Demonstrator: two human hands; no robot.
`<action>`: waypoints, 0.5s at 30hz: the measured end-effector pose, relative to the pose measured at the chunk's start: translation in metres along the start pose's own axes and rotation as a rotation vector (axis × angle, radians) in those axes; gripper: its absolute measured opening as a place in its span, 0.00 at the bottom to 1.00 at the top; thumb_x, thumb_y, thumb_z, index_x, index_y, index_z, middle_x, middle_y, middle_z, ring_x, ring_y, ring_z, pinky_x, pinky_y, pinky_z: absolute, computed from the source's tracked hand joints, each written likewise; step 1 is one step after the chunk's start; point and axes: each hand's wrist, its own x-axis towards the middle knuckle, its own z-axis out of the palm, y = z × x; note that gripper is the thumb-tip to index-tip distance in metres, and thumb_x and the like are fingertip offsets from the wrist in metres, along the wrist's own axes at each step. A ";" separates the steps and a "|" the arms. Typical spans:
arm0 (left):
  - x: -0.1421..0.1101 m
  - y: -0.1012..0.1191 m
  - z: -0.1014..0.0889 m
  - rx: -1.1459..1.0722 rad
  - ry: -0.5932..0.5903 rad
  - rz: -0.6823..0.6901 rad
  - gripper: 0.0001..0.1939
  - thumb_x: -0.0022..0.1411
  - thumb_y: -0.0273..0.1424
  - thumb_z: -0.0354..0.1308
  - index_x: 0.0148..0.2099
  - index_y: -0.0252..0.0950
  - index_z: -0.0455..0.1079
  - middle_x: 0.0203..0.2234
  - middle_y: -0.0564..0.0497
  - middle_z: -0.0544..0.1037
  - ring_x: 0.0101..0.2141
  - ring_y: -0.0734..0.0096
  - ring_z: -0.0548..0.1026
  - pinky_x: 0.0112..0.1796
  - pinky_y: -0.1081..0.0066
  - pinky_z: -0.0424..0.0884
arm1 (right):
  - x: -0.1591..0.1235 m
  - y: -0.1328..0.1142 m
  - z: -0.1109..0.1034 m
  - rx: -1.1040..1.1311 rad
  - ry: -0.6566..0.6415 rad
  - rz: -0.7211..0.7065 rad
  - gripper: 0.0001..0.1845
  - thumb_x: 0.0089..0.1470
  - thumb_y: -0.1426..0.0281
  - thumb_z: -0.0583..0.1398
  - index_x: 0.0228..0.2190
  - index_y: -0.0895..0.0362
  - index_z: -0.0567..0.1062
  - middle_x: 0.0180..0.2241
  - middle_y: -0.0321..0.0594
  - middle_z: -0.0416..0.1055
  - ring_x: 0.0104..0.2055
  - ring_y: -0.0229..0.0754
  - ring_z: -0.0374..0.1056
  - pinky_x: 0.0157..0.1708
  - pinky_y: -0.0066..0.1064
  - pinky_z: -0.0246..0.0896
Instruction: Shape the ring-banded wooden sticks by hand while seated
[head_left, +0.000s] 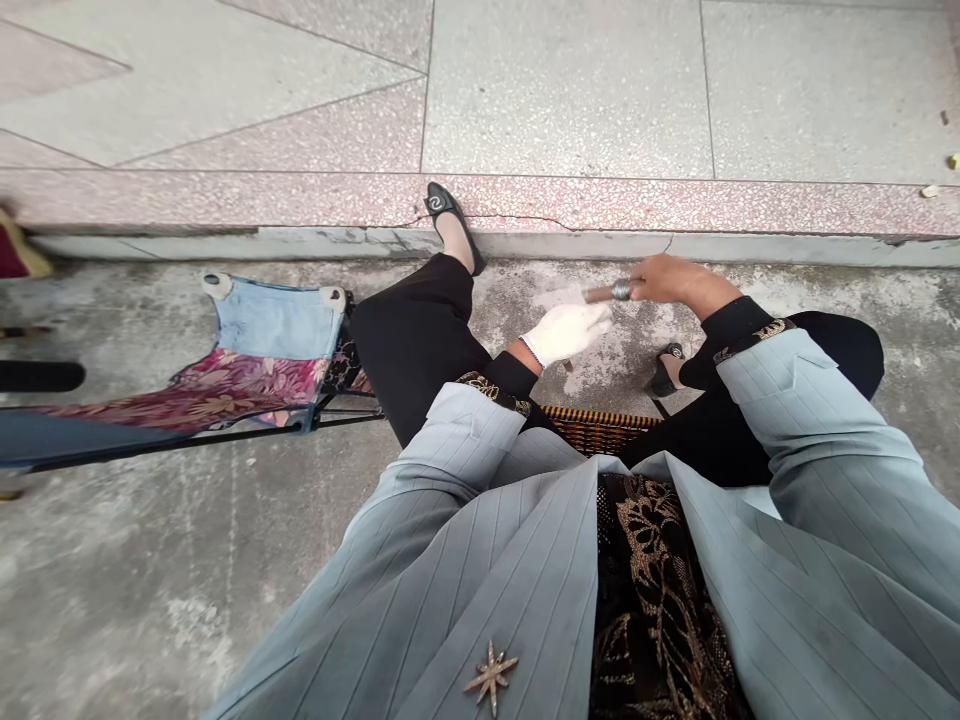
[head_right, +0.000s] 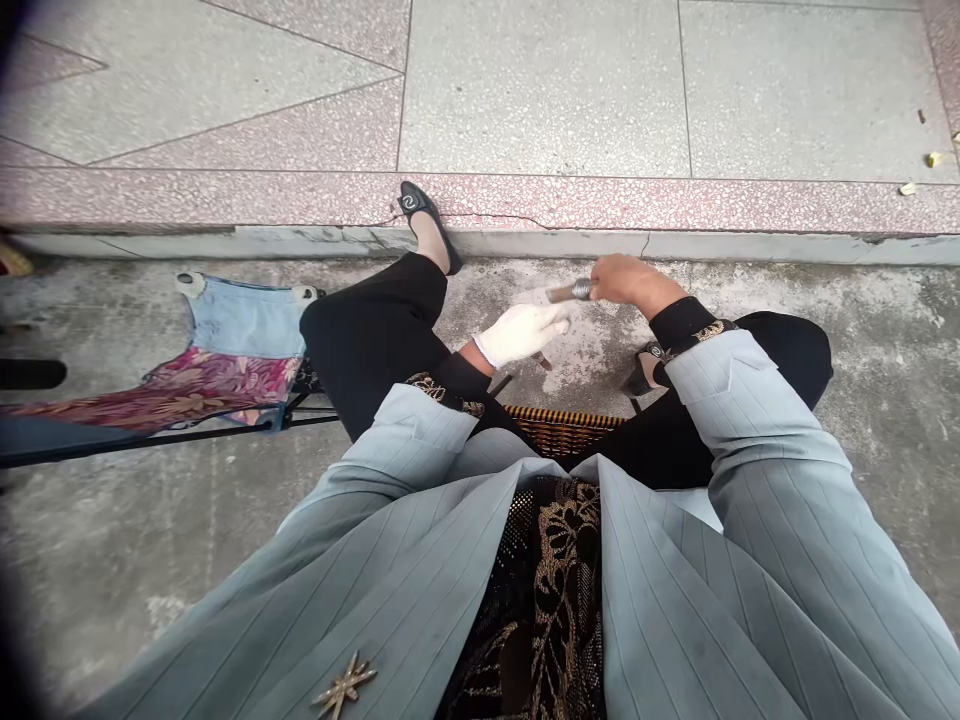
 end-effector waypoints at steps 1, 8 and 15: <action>0.000 0.000 0.000 0.009 -0.012 0.008 0.19 0.71 0.39 0.42 0.48 0.36 0.72 0.36 0.47 0.79 0.36 0.61 0.75 0.36 0.67 0.64 | 0.001 -0.002 0.004 -0.049 -0.091 -0.035 0.14 0.56 0.64 0.62 0.40 0.60 0.80 0.38 0.53 0.76 0.37 0.49 0.70 0.33 0.36 0.58; 0.002 -0.016 -0.001 -0.195 0.015 -0.003 0.17 0.70 0.38 0.45 0.46 0.36 0.72 0.37 0.48 0.78 0.38 0.64 0.74 0.40 0.68 0.66 | 0.003 0.002 0.017 0.165 -0.622 -0.347 0.19 0.52 0.61 0.66 0.41 0.60 0.80 0.27 0.39 0.73 0.28 0.38 0.65 0.32 0.31 0.58; 0.005 -0.018 -0.004 -0.430 0.157 -0.072 0.18 0.71 0.38 0.44 0.38 0.33 0.70 0.29 0.49 0.75 0.31 0.69 0.70 0.35 0.68 0.66 | -0.018 0.006 -0.008 0.955 -0.208 -0.610 0.24 0.49 0.54 0.68 0.43 0.57 0.78 0.31 0.35 0.74 0.29 0.34 0.65 0.32 0.28 0.61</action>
